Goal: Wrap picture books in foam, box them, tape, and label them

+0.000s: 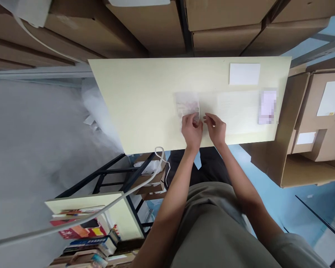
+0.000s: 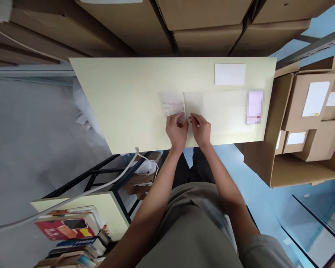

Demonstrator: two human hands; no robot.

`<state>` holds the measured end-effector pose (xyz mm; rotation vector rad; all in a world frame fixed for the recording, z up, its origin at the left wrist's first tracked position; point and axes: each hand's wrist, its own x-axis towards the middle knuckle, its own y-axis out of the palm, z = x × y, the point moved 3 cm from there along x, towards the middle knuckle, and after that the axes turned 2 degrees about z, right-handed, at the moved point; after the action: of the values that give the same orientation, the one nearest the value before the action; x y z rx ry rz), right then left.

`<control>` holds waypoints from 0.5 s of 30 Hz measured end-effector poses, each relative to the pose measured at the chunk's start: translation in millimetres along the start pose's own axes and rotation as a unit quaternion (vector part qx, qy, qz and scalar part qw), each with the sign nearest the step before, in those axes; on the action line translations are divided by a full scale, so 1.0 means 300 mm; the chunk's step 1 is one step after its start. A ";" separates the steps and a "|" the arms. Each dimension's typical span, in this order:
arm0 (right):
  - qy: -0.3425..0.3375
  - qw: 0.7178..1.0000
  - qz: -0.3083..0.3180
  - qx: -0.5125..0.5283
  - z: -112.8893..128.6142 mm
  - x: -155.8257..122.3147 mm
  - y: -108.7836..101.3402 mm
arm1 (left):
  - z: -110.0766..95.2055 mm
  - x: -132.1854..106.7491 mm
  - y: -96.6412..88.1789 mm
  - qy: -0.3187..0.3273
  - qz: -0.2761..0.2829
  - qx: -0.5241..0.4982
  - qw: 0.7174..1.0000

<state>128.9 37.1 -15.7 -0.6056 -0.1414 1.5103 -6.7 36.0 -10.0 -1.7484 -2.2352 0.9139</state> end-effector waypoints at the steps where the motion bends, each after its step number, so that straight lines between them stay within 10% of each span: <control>1: -0.002 1.000 -0.002 -0.014 -0.011 -0.008 -0.016 | 0.010 0.002 0.020 -0.004 0.003 0.006 1.000; 9: -0.034 0.990 0.005 -0.138 -0.062 -0.021 0.046 | 0.174 0.053 -0.165 -0.024 -0.082 -0.027 0.996; 15: -0.035 0.989 -0.014 -0.141 -0.082 -0.021 0.078 | 0.263 0.094 -0.192 -0.141 -0.017 -0.132 0.981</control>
<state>118.8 22.7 -45.3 -0.7728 -0.4220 1.4966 -100.4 25.8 -48.3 -1.7716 -2.6668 0.9460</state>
